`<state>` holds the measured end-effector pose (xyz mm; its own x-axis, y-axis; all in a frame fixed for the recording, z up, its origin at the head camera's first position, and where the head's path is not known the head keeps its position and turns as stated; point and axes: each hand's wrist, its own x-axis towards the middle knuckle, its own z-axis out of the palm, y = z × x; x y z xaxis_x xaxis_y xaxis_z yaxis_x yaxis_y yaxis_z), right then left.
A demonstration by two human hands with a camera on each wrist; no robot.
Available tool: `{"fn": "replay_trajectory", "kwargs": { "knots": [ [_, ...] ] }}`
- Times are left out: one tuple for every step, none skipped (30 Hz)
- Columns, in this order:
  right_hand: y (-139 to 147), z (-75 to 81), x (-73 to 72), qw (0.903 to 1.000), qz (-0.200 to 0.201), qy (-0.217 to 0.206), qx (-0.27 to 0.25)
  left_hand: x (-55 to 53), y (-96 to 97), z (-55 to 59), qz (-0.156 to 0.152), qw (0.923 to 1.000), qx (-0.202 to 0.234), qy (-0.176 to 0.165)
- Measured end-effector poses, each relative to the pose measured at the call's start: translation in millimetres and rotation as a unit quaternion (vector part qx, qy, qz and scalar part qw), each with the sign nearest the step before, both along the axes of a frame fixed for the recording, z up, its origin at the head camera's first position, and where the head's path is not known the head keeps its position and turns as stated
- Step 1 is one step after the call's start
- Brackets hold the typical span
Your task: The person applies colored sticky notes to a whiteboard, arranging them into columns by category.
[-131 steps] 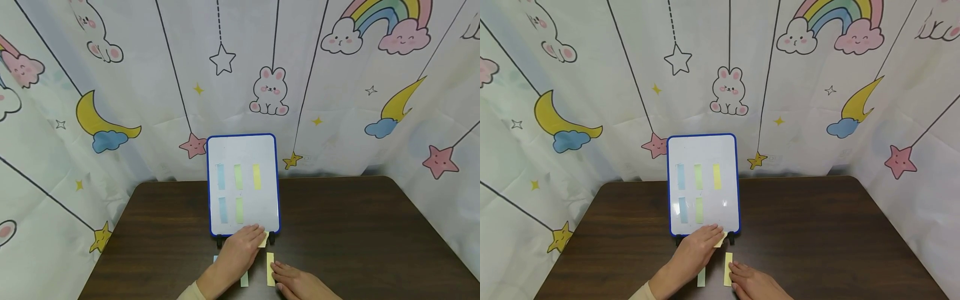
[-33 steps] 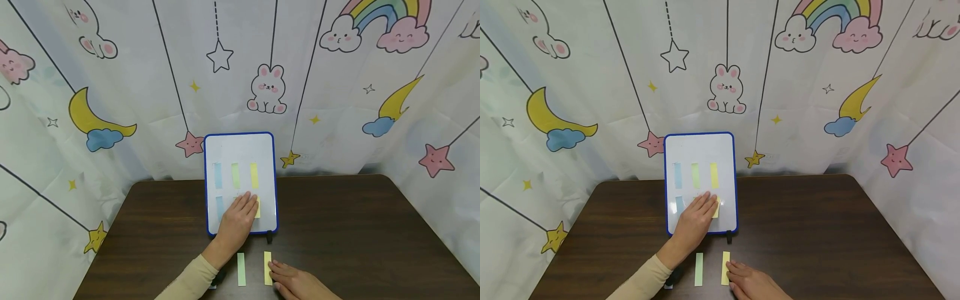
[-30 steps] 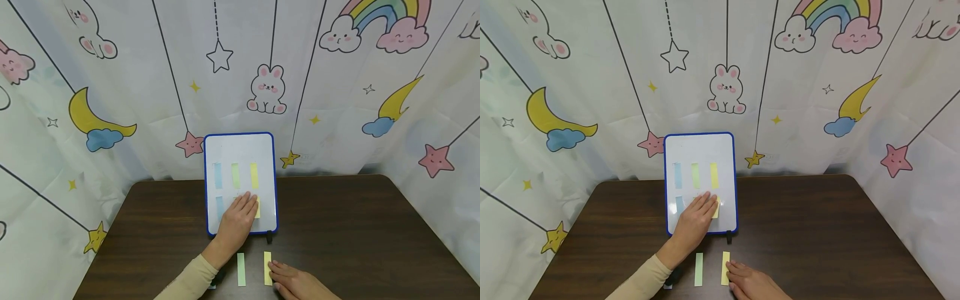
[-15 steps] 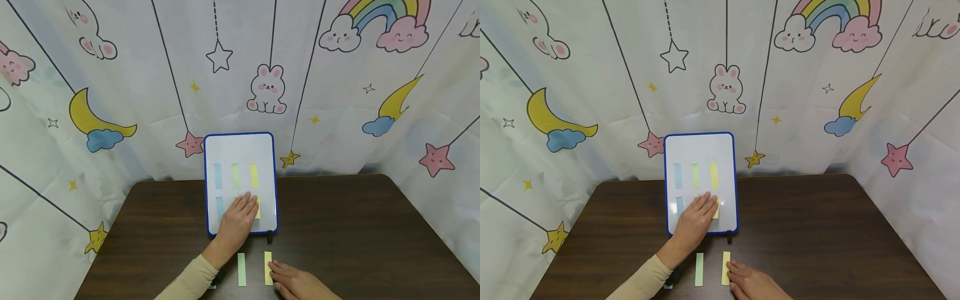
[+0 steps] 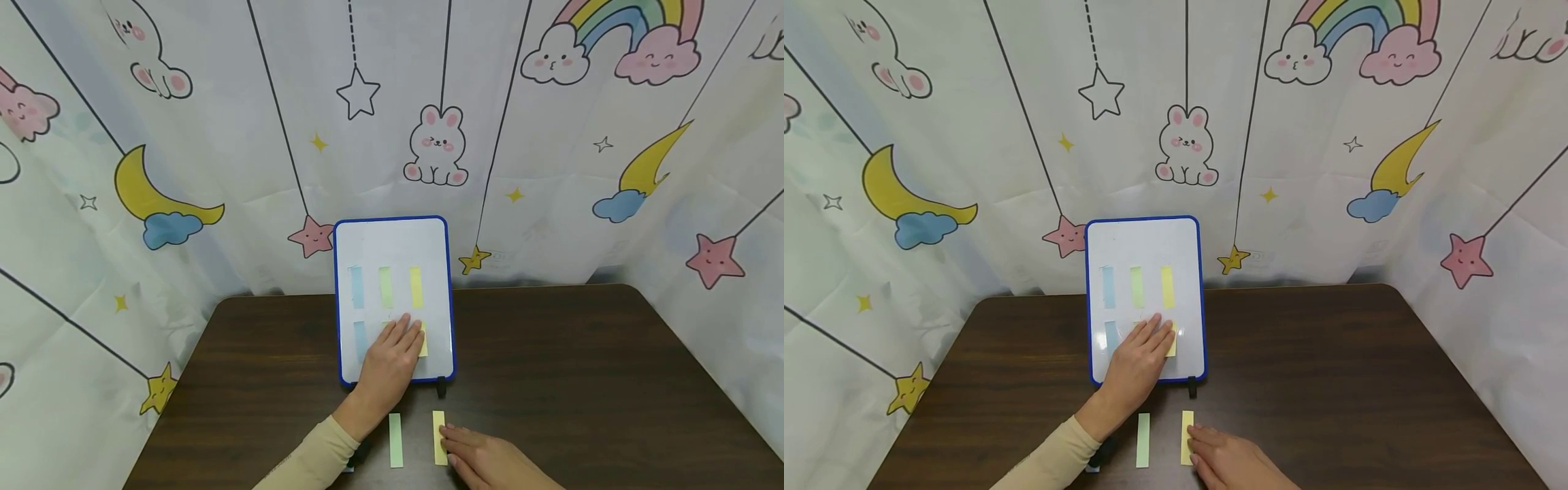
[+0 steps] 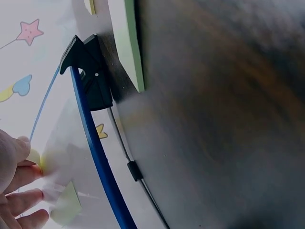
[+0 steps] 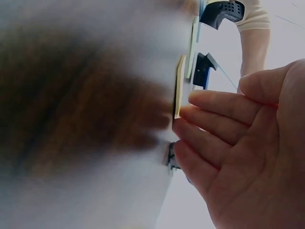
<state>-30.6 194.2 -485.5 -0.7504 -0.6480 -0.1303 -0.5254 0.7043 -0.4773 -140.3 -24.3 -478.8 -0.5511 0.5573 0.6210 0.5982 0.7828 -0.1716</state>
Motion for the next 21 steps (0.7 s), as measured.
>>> {"fn": "replay_trajectory", "kwargs": {
  "knots": [
    [-0.4, 1.2, -0.3, 1.0, -0.001, 0.004, 0.0, 0.1, 0.6, 0.0, 0.0, 1.0, 0.002, 0.0],
    [-0.8, 2.3, -0.4, 0.9999, -0.001, 0.015, -0.002, 0.0, 1.2, -0.4, -0.001, 1.0, 0.005, -0.001],
    [-1.5, 3.4, -0.7, 0.9995, 0.002, 0.03, -0.006, 0.2, 1.7, -0.4, -0.002, 1.0, 0.009, -0.003],
    [-2.3, 4.8, -1.1, 0.9991, 0.003, 0.041, -0.009, 0.3, 2.1, -0.6, -0.002, 0.9999, 0.011, -0.003],
    [-3.1, 6.5, -1.4, 0.9989, 0.002, 0.046, -0.011, 0.4, 2.4, -0.9, -0.002, 0.9999, 0.012, -0.003],
    [-3.9, 8.0, -2.0, 0.9983, 0.002, 0.056, -0.013, 0.5, 2.7, -1.0, -0.002, 0.9999, 0.012, -0.002],
    [-5.2, 9.7, -2.6, 0.9979, 0.001, 0.063, -0.015, 0.7, 2.4, -1.3, -0.001, 0.9999, 0.01, 0.001],
    [-6.5, 11.0, -3.5, 0.9972, -0.001, 0.073, -0.017, 0.9, 2.1, -1.5, -0.001, 1.0, 0.009, 0.003],
    [-7.8, 12.5, -4.7, 0.9965, -0.005, 0.081, -0.019, 1.0, 1.7, -1.6, 0.001, 1.0, 0.007, 0.005],
    [-9.3, 14.1, -6.2, 0.996, -0.014, 0.086, -0.02, 1.2, 1.3, -1.7, 0.001, 1.0, 0.004, 0.007],
    [-10.8, 15.5, -8.0, 0.995, -0.024, 0.095, -0.02, 1.3, 0.9, -1.8, 0.002, 1.0, 0.002, 0.007],
    [-12.3, 16.8, -10.0, 0.9935, -0.035, 0.107, -0.02, 1.4, 0.5, -1.9, 0.004, 1.0, -0.001, 0.006],
    [-13.7, 18.1, -12.3, 0.9916, -0.048, 0.119, -0.021, 1.6, 0.2, -1.6, 0.006, 1.0, -0.005, 0.005],
    [-15.2, 19.1, -14.6, 0.9889, -0.06, 0.134, -0.023, 1.7, 0.0, -1.4, 0.007, 1.0, -0.007, 0.001],
    [-16.3, 20.4, -17.0, 0.9866, -0.071, 0.145, -0.024, 1.8, -0.3, -1.1, 0.009, 0.9999, -0.01, -0.001],
    [-17.3, 21.5, -19.5, 0.9843, -0.079, 0.156, -0.025, 2.0, -0.4, -0.6, 0.009, 0.9999, -0.011, -0.005],
    [-18.0, 22.5, -22.0, 0.9818, -0.086, 0.167, -0.029, 2.1, -0.5, -0.3, 0.01, 0.9998, -0.013, -0.008],
    [-18.6, 23.3, -24.3, 0.9791, -0.09, 0.179, -0.035, 2.1, -0.6, 0.1, 0.009, 0.9998, -0.014, -0.009],
    [-19.2, 23.8, -26.7, 0.9765, -0.092, 0.191, -0.04, 2.3, -0.6, 0.7, 0.01, 0.9998, -0.015, -0.011],
    [-19.9, 24.3, -28.9, 0.9745, -0.091, 0.2, -0.046, 2.2, -0.7, 1.0, 0.009, 0.9998, -0.016, -0.013],
    [-20.4, 24.6, -31.0, 0.9729, -0.091, 0.207, -0.051, 2.3, -0.8, 1.2, 0.009, 0.9998, -0.016, -0.012]
  ]
}}
